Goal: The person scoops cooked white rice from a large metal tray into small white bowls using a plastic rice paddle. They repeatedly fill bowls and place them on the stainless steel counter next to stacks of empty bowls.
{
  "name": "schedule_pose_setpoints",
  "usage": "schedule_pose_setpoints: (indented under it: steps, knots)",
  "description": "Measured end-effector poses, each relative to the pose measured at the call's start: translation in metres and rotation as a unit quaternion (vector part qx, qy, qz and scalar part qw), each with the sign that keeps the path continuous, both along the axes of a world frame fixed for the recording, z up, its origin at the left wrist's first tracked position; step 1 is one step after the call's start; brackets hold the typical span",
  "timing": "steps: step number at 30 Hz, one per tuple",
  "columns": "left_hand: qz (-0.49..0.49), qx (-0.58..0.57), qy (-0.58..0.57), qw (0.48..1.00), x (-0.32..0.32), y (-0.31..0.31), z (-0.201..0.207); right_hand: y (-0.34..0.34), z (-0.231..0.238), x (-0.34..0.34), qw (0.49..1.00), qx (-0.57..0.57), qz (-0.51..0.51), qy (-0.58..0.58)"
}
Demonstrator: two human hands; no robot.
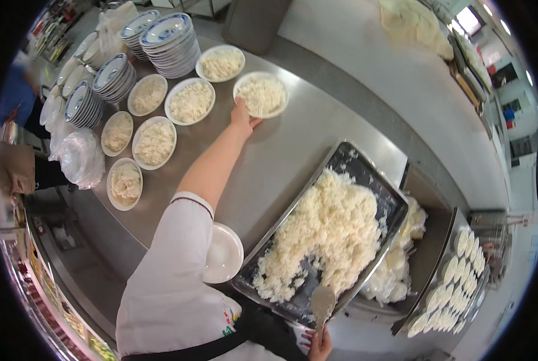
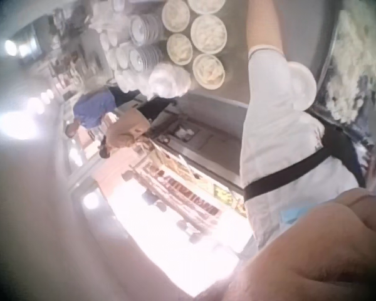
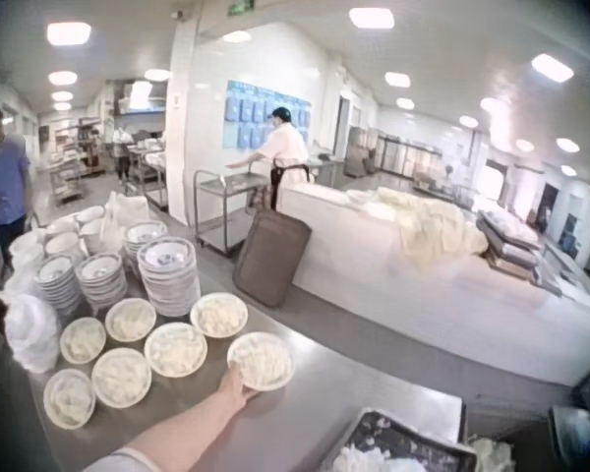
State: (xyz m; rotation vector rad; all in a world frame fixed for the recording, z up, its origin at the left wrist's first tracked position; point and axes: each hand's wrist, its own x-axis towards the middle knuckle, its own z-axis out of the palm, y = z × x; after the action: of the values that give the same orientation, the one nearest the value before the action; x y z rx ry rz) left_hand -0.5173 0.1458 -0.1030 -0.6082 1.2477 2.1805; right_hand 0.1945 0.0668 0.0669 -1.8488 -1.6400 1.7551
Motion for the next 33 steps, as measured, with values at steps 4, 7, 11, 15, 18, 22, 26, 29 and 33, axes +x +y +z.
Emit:
schedule_pose_setpoints:
  steps: [4, 7, 11, 15, 18, 22, 26, 29, 33]
  knots:
    - [-0.074, -0.044, -0.052, 0.995, -0.007, -0.015, 0.004, 0.023, 0.006, -0.012, 0.991, -0.111, -0.017, -0.072]
    - [-0.094, 0.01, -0.027, 0.995, 0.009, -0.059, 0.03, 0.044, 0.007, -0.006, 0.981, -0.177, -0.045, -0.07]
    - [-0.272, -0.168, 0.143, 0.937, 0.077, -0.152, 0.059, 0.066, 0.007, 0.011, 0.967, -0.242, -0.018, -0.08]
    - [-0.408, -0.382, 0.177, 0.81, 0.174, -0.252, 0.104, 0.08, -0.009, -0.017, 0.954, -0.284, 0.058, -0.077]
    - [-0.394, -0.458, 0.269, 0.75, 0.238, -0.332, 0.071, 0.076, -0.054, -0.062, 0.952, -0.281, 0.113, 0.049]
    - [-0.331, -0.476, 0.368, 0.727, 0.303, -0.327, 0.094, 0.058, -0.115, -0.12, 0.945, -0.259, 0.055, 0.193]
    - [-0.259, -0.566, 0.412, 0.666, 0.324, -0.325, 0.102, 0.059, -0.125, -0.116, 0.94, -0.242, 0.086, 0.223]
    - [-0.255, -0.594, 0.414, 0.641, 0.327, -0.334, 0.104, 0.063, -0.128, -0.104, 0.927, -0.253, 0.096, 0.259]
    - [-0.187, -0.54, 0.409, 0.711, 0.335, -0.343, 0.108, 0.065, -0.125, -0.095, 0.922, -0.243, 0.109, 0.28]
